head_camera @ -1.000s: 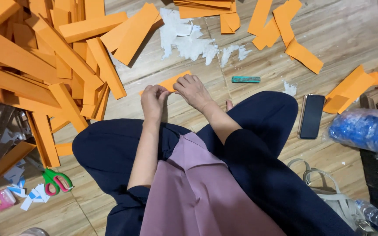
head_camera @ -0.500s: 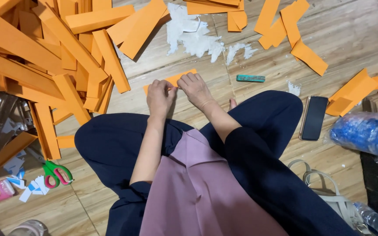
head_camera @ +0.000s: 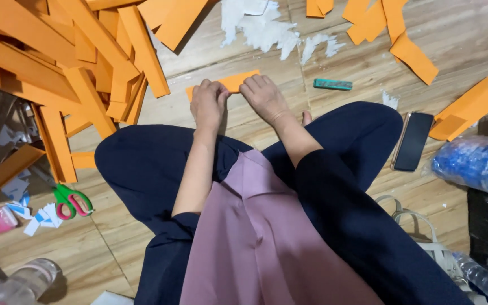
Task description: Folding orange paper strips and using a small tool to crease the folds while sitting on the floor.
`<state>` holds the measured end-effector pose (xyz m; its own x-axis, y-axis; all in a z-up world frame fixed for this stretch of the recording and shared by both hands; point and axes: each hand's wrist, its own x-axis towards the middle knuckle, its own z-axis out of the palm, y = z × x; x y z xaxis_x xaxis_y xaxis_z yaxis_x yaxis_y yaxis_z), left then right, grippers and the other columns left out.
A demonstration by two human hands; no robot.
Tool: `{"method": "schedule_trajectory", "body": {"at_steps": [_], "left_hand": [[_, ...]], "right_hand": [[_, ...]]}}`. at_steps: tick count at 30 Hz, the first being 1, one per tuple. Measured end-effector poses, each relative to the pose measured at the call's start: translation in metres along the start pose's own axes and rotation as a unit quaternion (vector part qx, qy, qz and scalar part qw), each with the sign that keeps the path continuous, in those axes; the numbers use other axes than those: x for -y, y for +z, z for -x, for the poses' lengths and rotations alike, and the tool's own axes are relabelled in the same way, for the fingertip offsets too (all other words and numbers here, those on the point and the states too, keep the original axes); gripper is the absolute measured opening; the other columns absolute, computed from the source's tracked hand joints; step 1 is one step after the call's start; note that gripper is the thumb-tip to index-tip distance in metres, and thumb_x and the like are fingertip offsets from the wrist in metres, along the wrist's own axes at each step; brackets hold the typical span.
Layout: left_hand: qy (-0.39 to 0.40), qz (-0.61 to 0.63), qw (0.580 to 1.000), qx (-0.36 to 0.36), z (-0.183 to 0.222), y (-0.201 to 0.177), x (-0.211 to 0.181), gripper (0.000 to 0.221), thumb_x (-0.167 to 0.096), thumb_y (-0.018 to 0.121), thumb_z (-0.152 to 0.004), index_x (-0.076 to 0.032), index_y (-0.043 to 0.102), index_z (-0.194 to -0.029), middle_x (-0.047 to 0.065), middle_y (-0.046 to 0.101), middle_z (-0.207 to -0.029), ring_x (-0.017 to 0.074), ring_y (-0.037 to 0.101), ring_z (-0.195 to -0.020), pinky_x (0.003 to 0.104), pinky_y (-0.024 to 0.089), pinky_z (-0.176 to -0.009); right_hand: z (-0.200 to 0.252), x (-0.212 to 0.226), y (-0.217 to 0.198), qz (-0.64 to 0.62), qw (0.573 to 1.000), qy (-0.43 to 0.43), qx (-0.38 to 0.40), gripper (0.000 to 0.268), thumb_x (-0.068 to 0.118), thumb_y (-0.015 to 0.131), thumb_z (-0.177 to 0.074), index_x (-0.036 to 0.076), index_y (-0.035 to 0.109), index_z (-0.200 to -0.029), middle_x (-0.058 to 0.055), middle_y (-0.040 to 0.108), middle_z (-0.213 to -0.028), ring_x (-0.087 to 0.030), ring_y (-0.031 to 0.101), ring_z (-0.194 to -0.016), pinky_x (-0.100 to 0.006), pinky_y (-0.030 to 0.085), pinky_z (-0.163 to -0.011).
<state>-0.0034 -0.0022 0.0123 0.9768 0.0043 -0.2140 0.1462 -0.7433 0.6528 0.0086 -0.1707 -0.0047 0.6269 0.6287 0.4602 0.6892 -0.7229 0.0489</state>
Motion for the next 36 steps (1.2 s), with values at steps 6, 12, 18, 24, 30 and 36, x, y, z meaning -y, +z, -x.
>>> {"method": "schedule_trajectory", "body": {"at_steps": [6, 12, 18, 24, 30, 36], "left_hand": [[0.044, -0.051, 0.997, -0.024, 0.007, 0.010, -0.003, 0.016, -0.031, 0.059, -0.084, -0.016, 0.057, -0.077, -0.002, 0.044, -0.077, 0.0200, 0.047, -0.085, 0.036, 0.048, -0.071], [0.259, -0.246, 0.911, -0.208, -0.001, 0.047, 0.015, 0.005, -0.020, 0.055, -0.082, -0.019, 0.056, -0.077, -0.001, 0.047, -0.074, 0.0190, 0.048, -0.078, 0.030, 0.039, -0.060], [0.282, -0.237, 0.905, -0.213, -0.005, 0.040, 0.022, 0.003, -0.020, 0.053, -0.082, -0.020, 0.055, -0.079, -0.003, 0.049, -0.076, 0.0164, 0.052, -0.081, 0.028, 0.040, -0.063], [0.293, -0.246, 0.898, -0.216, 0.005, 0.020, 0.016, 0.005, -0.022, 0.053, -0.084, -0.020, 0.052, -0.079, -0.004, 0.047, -0.070, 0.0148, 0.054, -0.073, 0.027, 0.040, -0.065], [0.295, -0.239, 0.901, -0.211, 0.001, 0.029, 0.026, 0.007, -0.022, 0.057, -0.082, -0.022, 0.052, -0.076, -0.007, 0.047, -0.065, 0.0115, 0.056, -0.067, 0.025, 0.042, -0.062], [0.291, -0.257, 0.902, -0.190, 0.002, 0.036, 0.029, 0.008, -0.024, 0.060, -0.077, -0.020, 0.055, -0.071, -0.004, 0.047, -0.067, 0.0150, 0.054, -0.068, 0.026, 0.044, -0.056]], "right_hand": [[0.000, 0.000, 0.003, 0.020, 1.000, 0.016, -0.018, 0.019, 0.010, 0.045, -0.089, 0.012, 0.047, -0.071, -0.001, 0.041, -0.069, -0.018, 0.049, -0.066, -0.026, 0.042, -0.057], [0.006, 0.001, 0.010, 0.002, 0.998, 0.050, -0.024, 0.018, 0.017, 0.042, -0.092, 0.013, 0.047, -0.075, -0.001, 0.040, -0.069, -0.019, 0.049, -0.068, -0.027, 0.042, -0.059], [0.003, 0.003, 0.001, 0.011, 0.998, 0.060, -0.017, 0.013, 0.020, 0.046, -0.090, 0.013, 0.050, -0.079, 0.000, 0.042, -0.072, -0.019, 0.049, -0.074, -0.027, 0.042, -0.062], [0.006, 0.011, 0.005, 0.025, 0.997, 0.060, -0.049, 0.014, 0.024, 0.052, -0.086, 0.016, 0.050, -0.074, 0.001, 0.041, -0.068, -0.016, 0.047, -0.065, -0.025, 0.042, -0.056], [0.016, 0.011, 0.019, 0.036, 0.996, 0.062, -0.053, 0.018, 0.020, 0.055, -0.085, 0.017, 0.051, -0.068, 0.002, 0.040, -0.063, -0.015, 0.047, -0.057, -0.024, 0.041, -0.051], [0.014, 0.016, 0.013, 0.031, 0.998, 0.040, -0.041, 0.014, 0.017, 0.056, -0.081, 0.017, 0.053, -0.067, 0.000, 0.042, -0.065, -0.018, 0.048, -0.062, -0.028, 0.041, -0.055]]}}
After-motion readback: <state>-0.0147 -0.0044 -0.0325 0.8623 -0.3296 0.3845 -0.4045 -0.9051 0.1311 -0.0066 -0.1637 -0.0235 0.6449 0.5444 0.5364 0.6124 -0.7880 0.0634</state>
